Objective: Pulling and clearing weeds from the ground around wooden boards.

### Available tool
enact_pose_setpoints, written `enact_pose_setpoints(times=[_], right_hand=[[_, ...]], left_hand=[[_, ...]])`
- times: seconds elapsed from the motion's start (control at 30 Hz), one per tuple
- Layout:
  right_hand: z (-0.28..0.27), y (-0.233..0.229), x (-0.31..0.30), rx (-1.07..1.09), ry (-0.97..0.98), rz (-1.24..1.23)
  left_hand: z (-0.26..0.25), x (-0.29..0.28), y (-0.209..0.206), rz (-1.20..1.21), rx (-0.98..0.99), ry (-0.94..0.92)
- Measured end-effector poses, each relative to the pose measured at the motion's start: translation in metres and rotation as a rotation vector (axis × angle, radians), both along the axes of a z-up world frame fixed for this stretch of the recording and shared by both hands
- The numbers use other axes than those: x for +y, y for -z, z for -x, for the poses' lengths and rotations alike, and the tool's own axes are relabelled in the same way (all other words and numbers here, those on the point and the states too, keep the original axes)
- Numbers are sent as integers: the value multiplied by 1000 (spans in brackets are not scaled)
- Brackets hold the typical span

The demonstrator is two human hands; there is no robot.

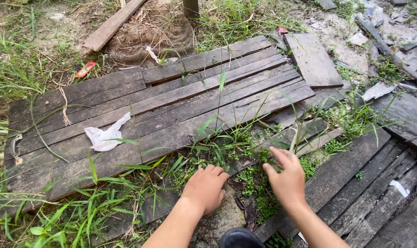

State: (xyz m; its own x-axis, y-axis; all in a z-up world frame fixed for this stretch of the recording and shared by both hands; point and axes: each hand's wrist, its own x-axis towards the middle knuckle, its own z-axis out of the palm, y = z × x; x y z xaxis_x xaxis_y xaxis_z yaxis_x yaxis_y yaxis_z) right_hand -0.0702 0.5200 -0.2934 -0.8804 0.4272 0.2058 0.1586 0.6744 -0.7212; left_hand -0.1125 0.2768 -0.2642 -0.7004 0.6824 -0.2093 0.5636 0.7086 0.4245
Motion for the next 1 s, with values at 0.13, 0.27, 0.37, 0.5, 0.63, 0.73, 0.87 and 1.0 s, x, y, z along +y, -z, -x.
enact_pose_setpoints(times=[0.13, 0.27, 0.37, 0.5, 0.63, 0.73, 0.87, 1.0], right_hand=[[-13, -7, -31, -28, -137, -236], [-22, 3, -45, -126, -299, -270], [-19, 10, -42, -173, -349, -249], [-10, 27, -29, -226, -421, -218], [4, 43, -12, -239, -432, -195], [7, 36, -8, -213, -365, -140], [0, 6, 4, -286, -123, 70], [-24, 0, 22, -316, -52, 100]], left_hand=[[0, 1, -2, 7, -9, -2], [-2, 3, -4, -1, -20, -3], [-2, 5, -1, -4, -19, 2], [-3, 4, -1, 5, -20, 9], [-3, 5, -5, 14, -32, 0], [-5, 4, -6, 17, -39, -1], [-5, 9, -1, 17, -39, 11], [-5, 17, 8, -11, 1, 16]])
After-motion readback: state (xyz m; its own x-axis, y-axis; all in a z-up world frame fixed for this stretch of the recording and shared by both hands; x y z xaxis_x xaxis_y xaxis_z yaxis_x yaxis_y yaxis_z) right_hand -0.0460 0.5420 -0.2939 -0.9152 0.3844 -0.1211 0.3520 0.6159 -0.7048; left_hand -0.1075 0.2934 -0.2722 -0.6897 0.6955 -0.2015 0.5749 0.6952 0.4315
